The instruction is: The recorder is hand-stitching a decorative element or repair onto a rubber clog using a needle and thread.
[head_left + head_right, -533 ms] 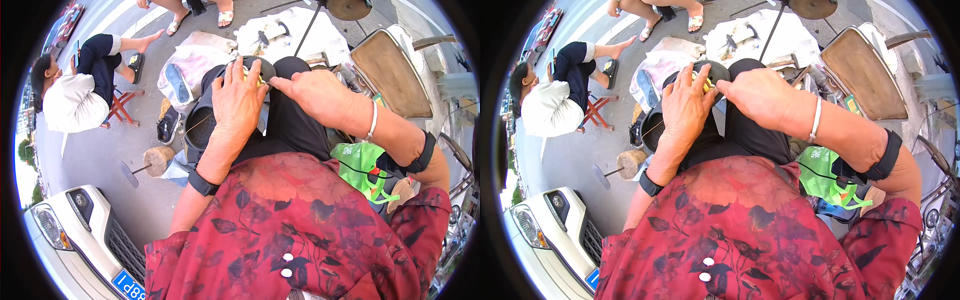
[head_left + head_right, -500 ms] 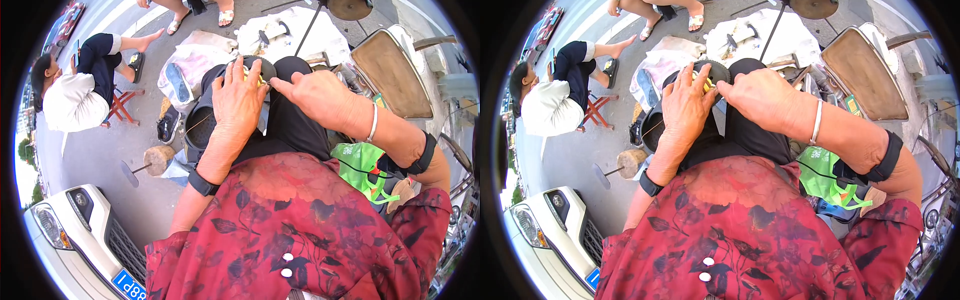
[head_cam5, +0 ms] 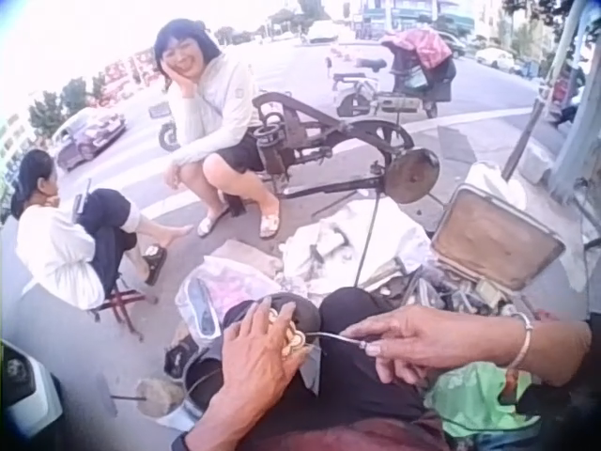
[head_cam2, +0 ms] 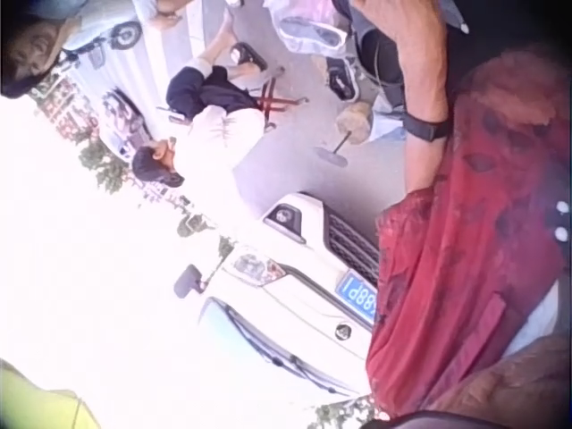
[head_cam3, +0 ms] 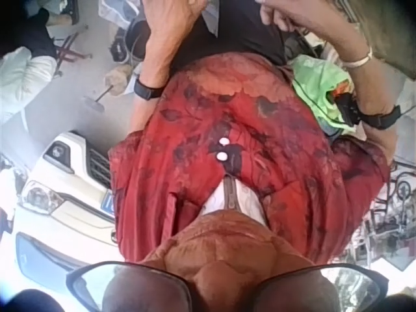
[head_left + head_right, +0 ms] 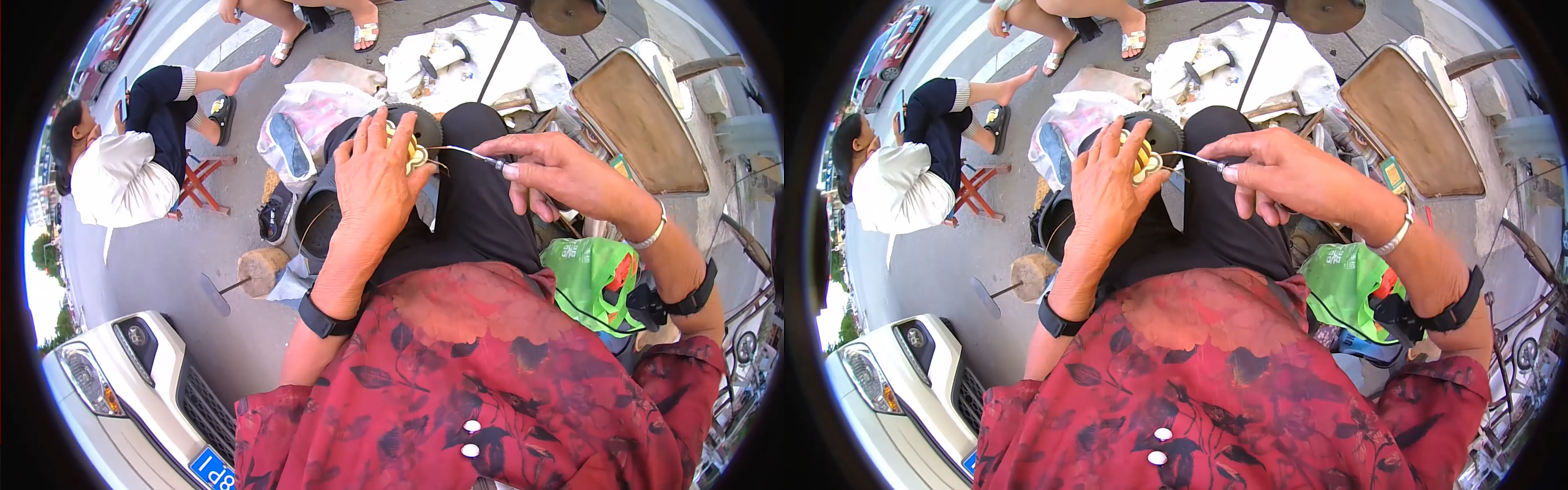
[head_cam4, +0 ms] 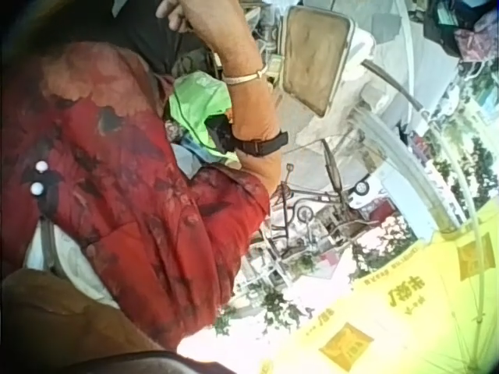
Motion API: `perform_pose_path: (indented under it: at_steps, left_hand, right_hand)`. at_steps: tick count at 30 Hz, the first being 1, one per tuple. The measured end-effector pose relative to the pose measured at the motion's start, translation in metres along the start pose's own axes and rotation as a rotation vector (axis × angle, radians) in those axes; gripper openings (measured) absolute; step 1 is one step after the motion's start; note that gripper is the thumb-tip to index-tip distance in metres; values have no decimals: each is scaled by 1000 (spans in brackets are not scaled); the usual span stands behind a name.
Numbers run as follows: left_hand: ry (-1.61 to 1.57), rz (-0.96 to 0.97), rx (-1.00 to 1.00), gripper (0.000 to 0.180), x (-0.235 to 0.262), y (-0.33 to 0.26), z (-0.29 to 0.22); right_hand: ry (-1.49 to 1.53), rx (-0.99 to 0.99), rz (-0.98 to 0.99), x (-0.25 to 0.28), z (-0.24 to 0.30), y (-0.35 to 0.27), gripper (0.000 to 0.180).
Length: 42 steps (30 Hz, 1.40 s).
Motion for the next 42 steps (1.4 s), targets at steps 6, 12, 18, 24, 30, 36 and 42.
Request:
perform_pose_path:
  at_steps: [6, 12, 18, 24, 30, 36, 42]
  left_hand:
    - [-197, 81, -28, 71, 19, 2, 18]
    - [-166, 7, -65, 59, 7, -2, 8]
    - [-218, -10, -41, 58, 3, 0, 6]
    - [-226, -35, -44, 59, 4, 1, 0]
    - [-268, -48, -113, 60, 9, 0, 4]
    - [-840, -150, -51, 43, 60, 11, 9]
    - [-744, -243, -145, 15, 72, 16, -19]
  right_hand:
    - [239, 232, 18, -27, -20, 27, 45]
    - [420, 377, 78, -48, -41, 75, 39]
    - [365, 412, 37, -45, -39, 62, 26]
    - [436, 564, -101, -35, -1, 25, 30]
    - [403, 549, -72, -36, -4, 18, 35]
    - [295, 552, -151, -38, 3, 5, 43]
    - [290, 547, -158, -45, 3, 2, 46]
Point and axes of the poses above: each hand's wrist, its own y-axis towards the middle knuckle, its own x-axis out of the back of the hand, z = x × y, the point moved 1 cm from there along y, towards the middle knuckle, and after that the axes turned 9 degrees about y, right-handed, at the moved point
